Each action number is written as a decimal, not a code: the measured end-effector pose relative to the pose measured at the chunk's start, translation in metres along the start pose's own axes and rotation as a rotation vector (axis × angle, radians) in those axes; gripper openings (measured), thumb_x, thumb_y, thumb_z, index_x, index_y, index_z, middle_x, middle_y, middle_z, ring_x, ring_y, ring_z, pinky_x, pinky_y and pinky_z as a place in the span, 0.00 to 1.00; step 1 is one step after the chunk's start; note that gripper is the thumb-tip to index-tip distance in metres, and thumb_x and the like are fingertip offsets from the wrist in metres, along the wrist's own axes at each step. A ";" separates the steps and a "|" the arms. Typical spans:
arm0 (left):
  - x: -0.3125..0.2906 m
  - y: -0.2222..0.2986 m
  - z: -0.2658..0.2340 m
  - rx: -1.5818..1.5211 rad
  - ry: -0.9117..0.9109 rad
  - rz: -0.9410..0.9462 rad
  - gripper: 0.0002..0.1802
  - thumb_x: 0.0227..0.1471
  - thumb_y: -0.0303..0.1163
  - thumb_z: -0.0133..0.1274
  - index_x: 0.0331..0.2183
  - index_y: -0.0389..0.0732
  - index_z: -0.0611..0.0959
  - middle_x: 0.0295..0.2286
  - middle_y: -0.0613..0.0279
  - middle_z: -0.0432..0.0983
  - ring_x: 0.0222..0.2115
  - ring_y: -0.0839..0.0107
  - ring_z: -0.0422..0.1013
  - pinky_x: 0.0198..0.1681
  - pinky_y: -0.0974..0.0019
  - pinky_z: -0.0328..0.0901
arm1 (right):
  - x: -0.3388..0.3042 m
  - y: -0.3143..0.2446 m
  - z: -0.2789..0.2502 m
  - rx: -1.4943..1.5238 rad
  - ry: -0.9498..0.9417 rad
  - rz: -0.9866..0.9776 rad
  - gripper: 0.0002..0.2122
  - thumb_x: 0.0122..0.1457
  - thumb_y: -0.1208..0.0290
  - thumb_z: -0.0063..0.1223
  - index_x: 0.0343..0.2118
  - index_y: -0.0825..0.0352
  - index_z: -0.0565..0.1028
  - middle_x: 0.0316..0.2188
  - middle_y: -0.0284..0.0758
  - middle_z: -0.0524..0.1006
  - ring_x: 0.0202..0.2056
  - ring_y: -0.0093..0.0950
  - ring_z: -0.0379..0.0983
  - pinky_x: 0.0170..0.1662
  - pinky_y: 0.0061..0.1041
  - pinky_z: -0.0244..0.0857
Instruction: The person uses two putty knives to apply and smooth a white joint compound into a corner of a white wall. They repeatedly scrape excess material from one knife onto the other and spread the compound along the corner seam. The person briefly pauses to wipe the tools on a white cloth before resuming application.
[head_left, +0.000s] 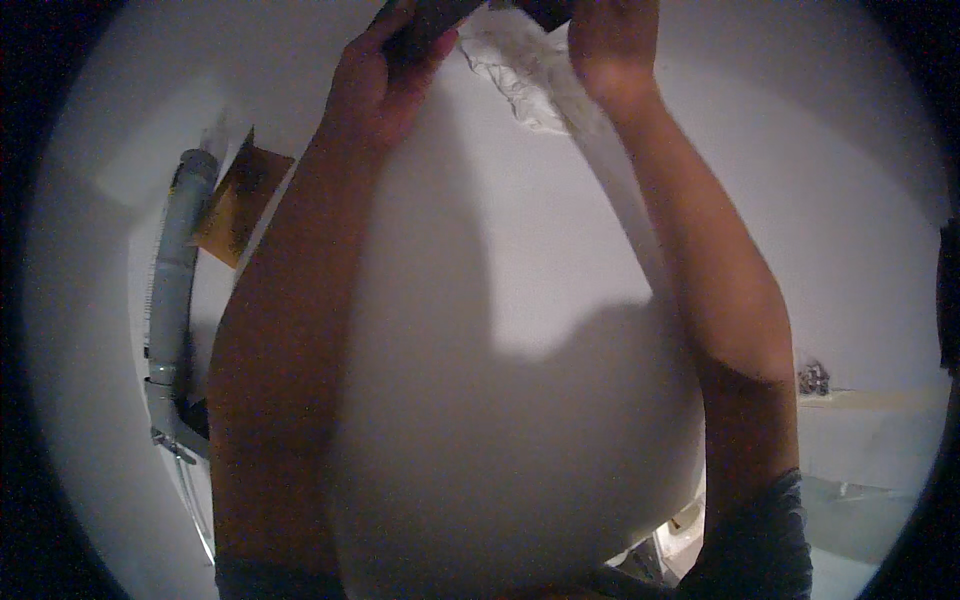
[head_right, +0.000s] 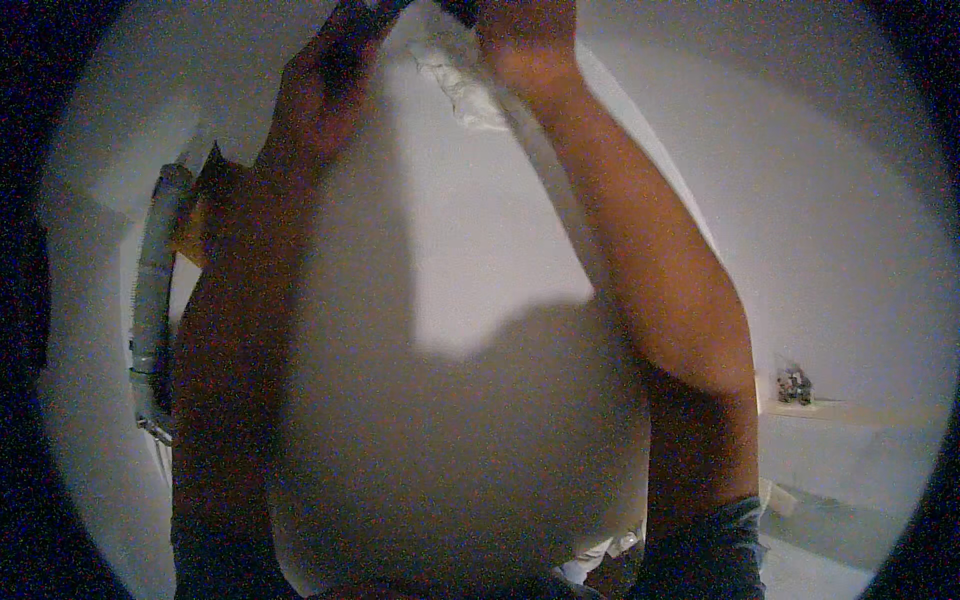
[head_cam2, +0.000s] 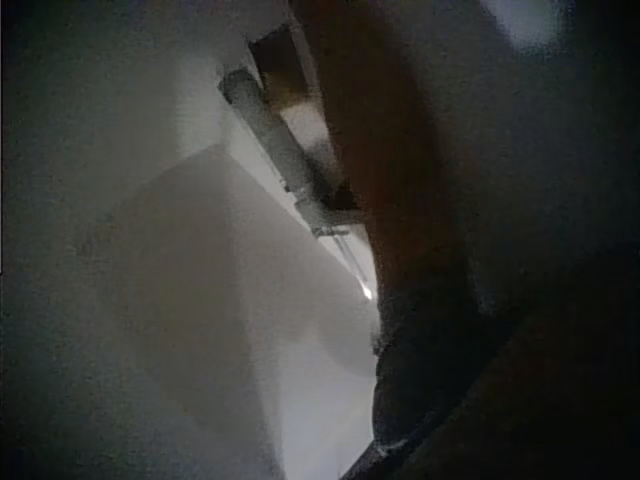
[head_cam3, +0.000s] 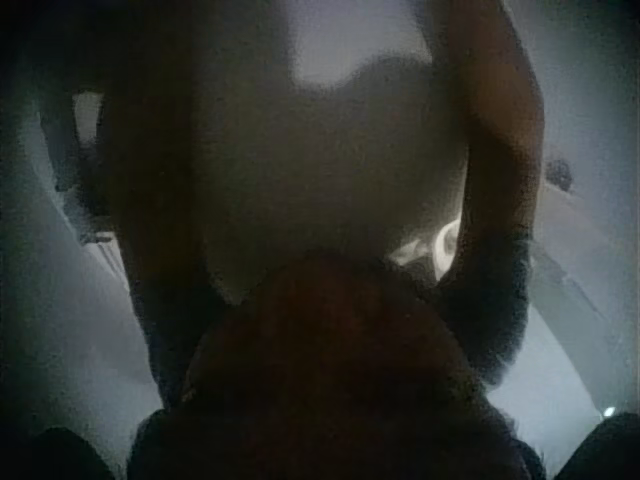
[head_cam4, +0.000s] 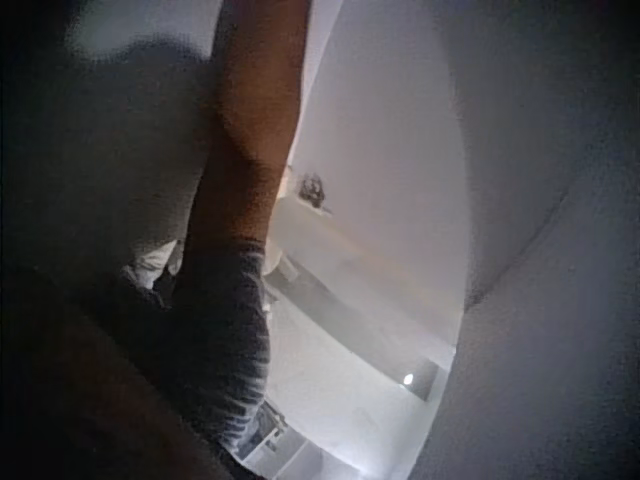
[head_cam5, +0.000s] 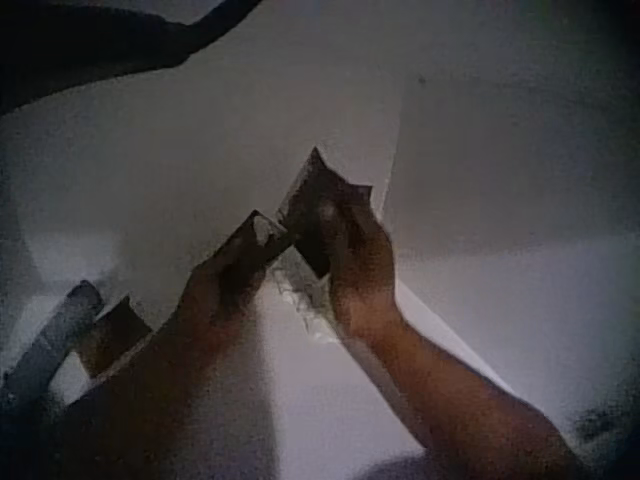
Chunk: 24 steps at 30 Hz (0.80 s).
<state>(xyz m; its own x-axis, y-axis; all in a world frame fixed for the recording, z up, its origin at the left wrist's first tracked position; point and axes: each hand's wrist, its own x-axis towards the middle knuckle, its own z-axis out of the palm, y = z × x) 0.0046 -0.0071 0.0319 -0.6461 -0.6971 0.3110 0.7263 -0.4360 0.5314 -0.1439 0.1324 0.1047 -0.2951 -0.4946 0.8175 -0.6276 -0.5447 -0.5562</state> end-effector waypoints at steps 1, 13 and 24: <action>-0.001 -0.005 0.010 0.000 -0.020 0.030 0.18 0.64 0.29 0.50 0.53 0.31 0.77 0.44 0.54 0.79 0.42 0.66 0.77 0.49 0.64 0.74 | -0.009 -0.011 -0.001 0.034 -0.041 0.004 0.21 0.73 0.61 0.46 0.61 0.71 0.69 0.54 0.44 0.77 0.52 0.32 0.73 0.58 0.28 0.64; -0.005 -0.003 0.034 -0.156 -0.362 0.029 0.22 0.63 0.26 0.52 0.57 0.30 0.72 0.50 0.52 0.75 0.52 0.60 0.75 0.45 0.73 0.77 | 0.024 0.023 -0.079 -1.096 -0.342 -0.286 0.13 0.61 0.75 0.50 0.47 0.70 0.77 0.42 0.45 0.76 0.41 0.47 0.77 0.46 0.43 0.73; -0.002 -0.013 0.018 0.023 -0.169 0.003 0.19 0.63 0.32 0.54 0.54 0.36 0.76 0.47 0.59 0.76 0.47 0.63 0.75 0.45 0.65 0.74 | 0.081 0.093 -0.076 -1.601 -0.337 -0.218 0.11 0.57 0.74 0.50 0.42 0.67 0.79 0.40 0.48 0.79 0.43 0.47 0.78 0.46 0.46 0.74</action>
<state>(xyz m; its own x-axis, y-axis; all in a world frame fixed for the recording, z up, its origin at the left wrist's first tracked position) -0.0078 0.0108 0.0386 -0.6756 -0.5918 0.4397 0.7239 -0.4193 0.5479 -0.2808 0.0929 0.1311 -0.0819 -0.7391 0.6686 -0.7561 0.4831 0.4415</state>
